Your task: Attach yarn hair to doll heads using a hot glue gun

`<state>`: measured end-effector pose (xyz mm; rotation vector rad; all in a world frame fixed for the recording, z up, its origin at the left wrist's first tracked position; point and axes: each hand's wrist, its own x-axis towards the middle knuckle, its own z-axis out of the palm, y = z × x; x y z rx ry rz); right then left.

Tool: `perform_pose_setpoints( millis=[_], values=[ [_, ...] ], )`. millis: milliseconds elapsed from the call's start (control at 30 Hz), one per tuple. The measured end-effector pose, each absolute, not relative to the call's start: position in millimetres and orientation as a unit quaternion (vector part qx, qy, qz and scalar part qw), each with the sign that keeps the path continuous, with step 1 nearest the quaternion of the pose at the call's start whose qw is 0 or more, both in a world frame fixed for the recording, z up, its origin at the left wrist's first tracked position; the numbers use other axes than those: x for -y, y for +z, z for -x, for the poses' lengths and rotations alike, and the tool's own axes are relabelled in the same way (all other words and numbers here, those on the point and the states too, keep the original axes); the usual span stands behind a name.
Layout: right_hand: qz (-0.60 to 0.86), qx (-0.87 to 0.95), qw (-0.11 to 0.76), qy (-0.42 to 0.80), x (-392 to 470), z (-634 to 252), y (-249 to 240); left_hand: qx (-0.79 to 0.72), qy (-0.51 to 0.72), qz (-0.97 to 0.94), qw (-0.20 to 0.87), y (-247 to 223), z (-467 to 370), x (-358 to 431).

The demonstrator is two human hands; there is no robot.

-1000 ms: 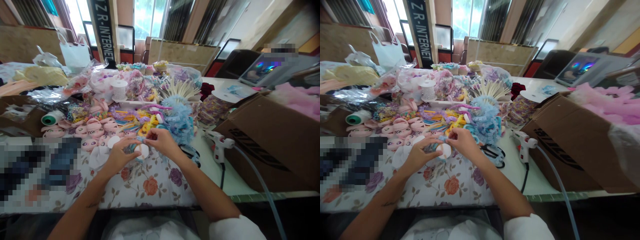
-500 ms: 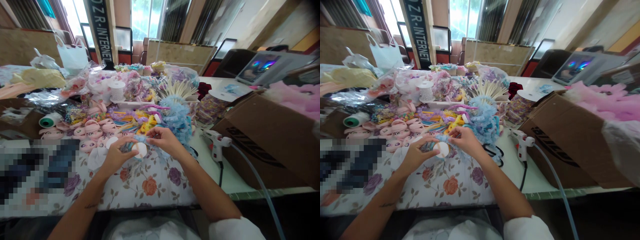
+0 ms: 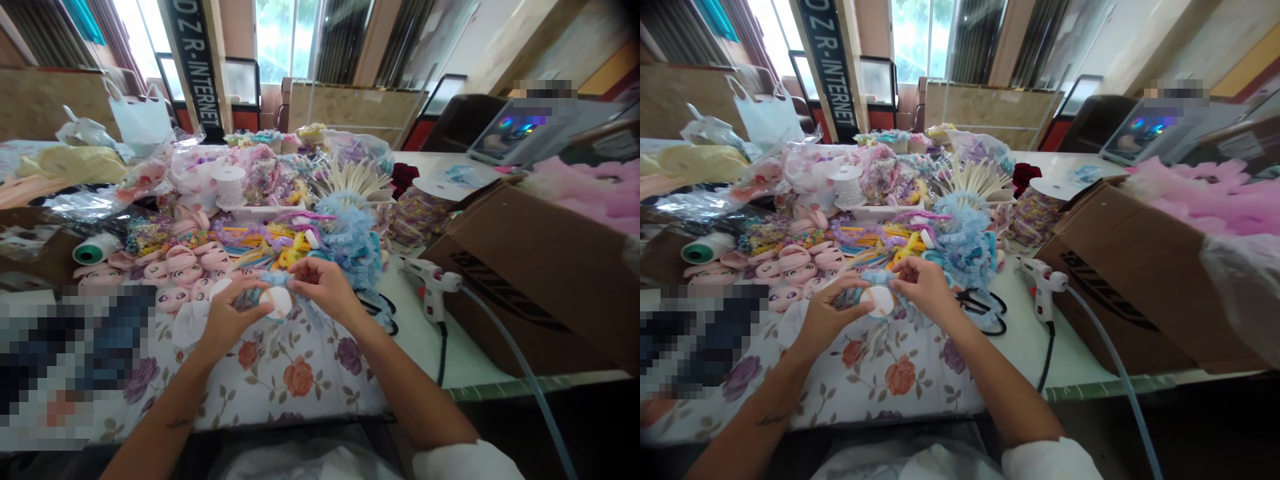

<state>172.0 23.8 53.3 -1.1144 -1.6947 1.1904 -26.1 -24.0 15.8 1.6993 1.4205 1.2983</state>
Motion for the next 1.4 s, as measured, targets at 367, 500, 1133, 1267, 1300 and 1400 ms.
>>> perform_pose_setpoints(
  millis=[367,500,1133,1267,1300,1400],
  values=[
    [0.448,0.664,0.447,0.397,-17.8,-166.7,37.1,-0.550,0.490,-0.606,0.301,11.5,25.1,21.4],
    [0.440,0.664,0.445,0.409,-16.0,-170.4,39.5,-0.541,0.493,-0.606,0.312,12.8,24.8,22.4],
    [0.399,0.724,0.479,0.295,-23.1,-171.5,28.9,-0.539,0.498,-0.607,0.305,12.1,22.7,21.0],
    [0.402,0.713,0.470,0.331,-23.8,-174.3,33.0,-0.537,0.491,-0.623,0.287,13.2,22.9,22.7],
    [0.404,0.712,0.464,0.340,-23.8,-174.5,34.3,-0.536,0.489,-0.627,0.283,13.2,23.1,23.1],
    [0.406,0.706,0.451,0.365,-24.1,-174.5,37.2,-0.534,0.489,-0.630,0.281,13.2,23.7,23.7]
  ],
)
